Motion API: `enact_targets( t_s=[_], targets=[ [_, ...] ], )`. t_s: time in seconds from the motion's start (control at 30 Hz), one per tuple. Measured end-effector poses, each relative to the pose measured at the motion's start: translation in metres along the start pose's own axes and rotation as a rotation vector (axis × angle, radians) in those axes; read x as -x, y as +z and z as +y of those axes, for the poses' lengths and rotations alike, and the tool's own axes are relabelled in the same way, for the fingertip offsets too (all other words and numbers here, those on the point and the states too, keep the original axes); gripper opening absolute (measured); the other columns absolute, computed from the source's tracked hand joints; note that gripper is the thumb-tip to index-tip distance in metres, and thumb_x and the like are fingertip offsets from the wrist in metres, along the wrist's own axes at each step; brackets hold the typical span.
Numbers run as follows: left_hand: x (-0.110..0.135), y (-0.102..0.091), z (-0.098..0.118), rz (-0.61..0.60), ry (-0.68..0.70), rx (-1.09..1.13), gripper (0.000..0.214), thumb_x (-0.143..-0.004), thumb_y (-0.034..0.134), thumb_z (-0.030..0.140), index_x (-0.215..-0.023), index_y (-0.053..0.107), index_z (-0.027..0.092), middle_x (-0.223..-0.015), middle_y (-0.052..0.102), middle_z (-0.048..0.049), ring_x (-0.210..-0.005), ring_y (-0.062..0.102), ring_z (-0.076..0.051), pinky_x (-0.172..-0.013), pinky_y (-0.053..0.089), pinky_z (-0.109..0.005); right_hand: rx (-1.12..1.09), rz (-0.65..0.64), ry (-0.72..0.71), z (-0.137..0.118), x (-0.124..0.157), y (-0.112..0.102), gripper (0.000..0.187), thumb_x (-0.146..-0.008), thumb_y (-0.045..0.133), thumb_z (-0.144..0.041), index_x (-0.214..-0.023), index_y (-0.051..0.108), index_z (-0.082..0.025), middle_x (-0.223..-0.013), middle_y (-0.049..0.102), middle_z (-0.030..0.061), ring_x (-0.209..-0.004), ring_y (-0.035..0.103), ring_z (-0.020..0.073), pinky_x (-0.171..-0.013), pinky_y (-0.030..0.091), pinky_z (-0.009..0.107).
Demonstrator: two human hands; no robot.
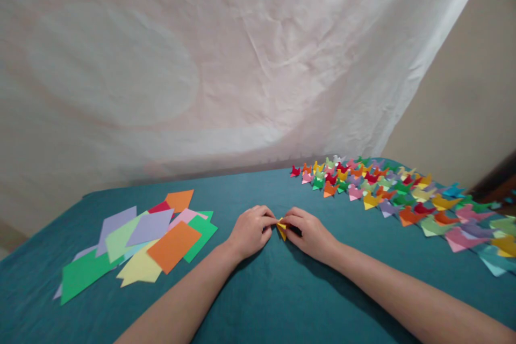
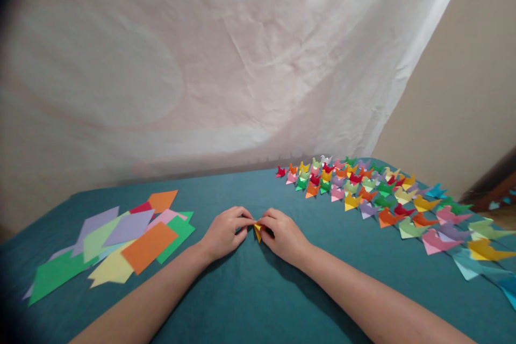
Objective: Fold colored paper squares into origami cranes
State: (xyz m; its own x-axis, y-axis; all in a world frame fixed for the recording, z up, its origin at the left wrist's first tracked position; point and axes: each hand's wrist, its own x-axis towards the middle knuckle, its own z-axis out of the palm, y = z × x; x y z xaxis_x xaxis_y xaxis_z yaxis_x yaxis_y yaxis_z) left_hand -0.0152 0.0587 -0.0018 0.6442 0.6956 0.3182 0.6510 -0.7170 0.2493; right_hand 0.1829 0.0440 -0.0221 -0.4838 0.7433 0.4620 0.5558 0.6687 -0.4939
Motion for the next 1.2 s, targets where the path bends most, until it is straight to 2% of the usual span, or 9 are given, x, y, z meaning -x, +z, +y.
enact_targets(
  t_s=[0.27, 0.43, 0.6, 0.77, 1.2],
  targets=[
    [0.0005, -0.0004, 0.0035, 0.034, 0.013, -0.017, 0.021, -0.081, 0.052, 0.016, -0.095, 0.067, 0.021, -0.094, 0.061, -0.0033, -0.088, 0.055, -0.018, -0.081, 0.044, -0.029, 0.055, 0.017, -0.008, -0.0034, 0.0000, -0.0036, 0.016, -0.086, 0.052, -0.016, -0.097, 0.063, -0.021, -0.088, 0.060, 0.0038, -0.080, 0.057, 0.0150, -0.073, 0.047, 0.025],
    [-0.0003, 0.0013, 0.0035, 0.045, 0.001, -0.034, 0.016, -0.085, 0.052, 0.022, -0.091, 0.068, 0.021, -0.092, 0.062, -0.0032, -0.087, 0.055, -0.018, -0.079, 0.044, -0.029, 0.179, 0.011, -0.058, -0.0081, 0.0004, -0.0053, 0.015, -0.088, 0.050, -0.019, -0.096, 0.063, -0.020, -0.086, 0.062, 0.0044, -0.079, 0.059, 0.0148, -0.072, 0.046, 0.024],
    [-0.0022, 0.0036, 0.0027, 0.045, -0.021, -0.045, 0.014, -0.086, 0.053, 0.021, -0.089, 0.067, 0.021, -0.091, 0.063, -0.0021, -0.087, 0.055, -0.017, -0.078, 0.044, -0.027, 0.344, -0.027, -0.089, -0.0102, 0.0004, -0.0048, 0.015, -0.091, 0.048, -0.022, -0.095, 0.062, -0.019, -0.083, 0.064, 0.0051, -0.078, 0.059, 0.0167, -0.071, 0.044, 0.026],
    [-0.0033, 0.0033, 0.0046, 0.055, 0.009, -0.075, 0.010, -0.086, 0.055, 0.020, -0.086, 0.065, 0.020, -0.090, 0.063, -0.0019, -0.086, 0.055, -0.017, -0.077, 0.044, -0.028, 0.403, -0.040, -0.120, -0.0089, 0.0014, -0.0043, 0.018, -0.093, 0.045, -0.023, -0.091, 0.062, -0.018, -0.081, 0.065, 0.0047, -0.076, 0.059, 0.0163, -0.069, 0.041, 0.026],
    [-0.0034, 0.0028, 0.0056, 0.049, 0.086, -0.189, 0.016, -0.090, 0.049, 0.023, -0.084, 0.064, 0.018, -0.088, 0.062, -0.0039, -0.083, 0.055, -0.017, -0.072, 0.041, -0.029, 0.495, -0.020, -0.185, -0.0076, 0.0032, -0.0036, 0.018, -0.092, 0.045, -0.021, -0.083, 0.060, -0.018, -0.073, 0.063, 0.0034, -0.067, 0.057, 0.0154, -0.061, 0.036, 0.027]
  ],
)
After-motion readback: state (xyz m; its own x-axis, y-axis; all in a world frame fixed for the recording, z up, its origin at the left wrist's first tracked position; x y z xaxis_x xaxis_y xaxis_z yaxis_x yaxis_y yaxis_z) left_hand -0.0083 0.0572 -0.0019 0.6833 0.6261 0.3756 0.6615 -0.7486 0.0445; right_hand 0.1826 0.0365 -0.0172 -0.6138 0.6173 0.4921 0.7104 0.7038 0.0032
